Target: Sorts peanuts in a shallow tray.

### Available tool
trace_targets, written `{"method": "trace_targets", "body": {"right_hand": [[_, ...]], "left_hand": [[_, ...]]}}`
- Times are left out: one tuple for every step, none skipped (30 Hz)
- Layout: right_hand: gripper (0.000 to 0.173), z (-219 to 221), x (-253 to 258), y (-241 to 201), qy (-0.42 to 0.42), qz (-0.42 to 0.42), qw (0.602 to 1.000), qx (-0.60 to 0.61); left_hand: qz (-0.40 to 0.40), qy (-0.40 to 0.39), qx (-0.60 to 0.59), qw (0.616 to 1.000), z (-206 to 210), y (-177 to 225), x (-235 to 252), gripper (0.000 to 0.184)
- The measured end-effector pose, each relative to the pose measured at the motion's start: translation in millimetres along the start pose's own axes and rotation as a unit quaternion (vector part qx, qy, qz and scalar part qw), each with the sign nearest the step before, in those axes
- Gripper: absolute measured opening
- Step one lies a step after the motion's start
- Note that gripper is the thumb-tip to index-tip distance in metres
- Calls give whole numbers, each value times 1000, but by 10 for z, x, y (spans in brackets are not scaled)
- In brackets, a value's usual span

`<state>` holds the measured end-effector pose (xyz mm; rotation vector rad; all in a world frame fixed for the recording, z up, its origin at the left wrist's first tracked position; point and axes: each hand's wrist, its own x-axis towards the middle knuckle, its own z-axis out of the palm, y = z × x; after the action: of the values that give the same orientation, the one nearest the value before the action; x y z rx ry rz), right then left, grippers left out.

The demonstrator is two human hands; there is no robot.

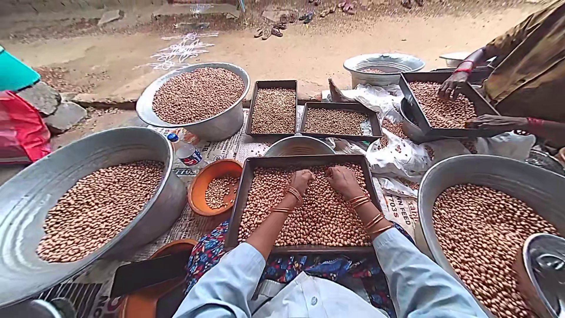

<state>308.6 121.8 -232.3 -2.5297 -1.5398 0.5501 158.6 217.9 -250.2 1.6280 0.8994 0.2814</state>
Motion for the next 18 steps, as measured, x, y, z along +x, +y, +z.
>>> {"method": "trace_targets", "body": {"right_hand": [[28,-10,-3,-13,0,2,1000,-1],[28,-19,-3,-21,0,3,1000,-6],[29,-24,-1,-21,2,2,1000,-12],[30,-19,1,-8,6,0,1000,-12],[32,-10,3,18,8,-1,1000,-7],[33,-7,3,50,7,1,1000,7],[33,-15,2,89,6,2,999,32],[31,-27,0,133,10,2,998,67],[28,-48,-9,177,15,2,994,108],[26,-83,-25,211,15,4,989,148],[23,-121,-41,243,18,2,982,189],[20,-156,-67,268,27,-4,971,239],[15,-180,-95,289,39,-14,952,302],[9,-179,-115,312,52,-26,926,374],[4,-168,-136,326,63,-36,892,446],[3,-151,-157,329,72,-42,864,496],[6,-139,-187,318,78,-44,850,520],[9,-139,-234,287,79,-44,849,521]], "left_hand": [[-12,-61,-63,996,131,25,-141,34],[-36,-123,-115,985,255,65,-291,34],[-65,-163,-148,973,367,90,-414,31],[-91,-184,-162,965,430,82,-486,26],[-110,-191,-166,961,433,24,-495,26],[-119,-168,-176,962,393,-65,-466,28],[-129,-129,-195,964,297,-151,-422,31],[-135,-75,-213,965,169,-229,-367,33],[-137,-20,-225,964,16,-294,-314,34],[-136,31,-225,964,-152,-341,-280,36],[-127,74,-209,967,-314,-388,-266,36],[-116,106,-175,972,-467,-424,-273,37],[-100,131,-128,978,-591,-453,-292,36],[-83,145,-76,983,-681,-470,-323,34],[-67,145,-20,987,-734,-454,-367,31],[-53,127,36,990,-750,-423,-405,28],[-39,96,92,990,-728,-385,-433,26],[-27,59,147,987,-671,-341,-453,26]]}}
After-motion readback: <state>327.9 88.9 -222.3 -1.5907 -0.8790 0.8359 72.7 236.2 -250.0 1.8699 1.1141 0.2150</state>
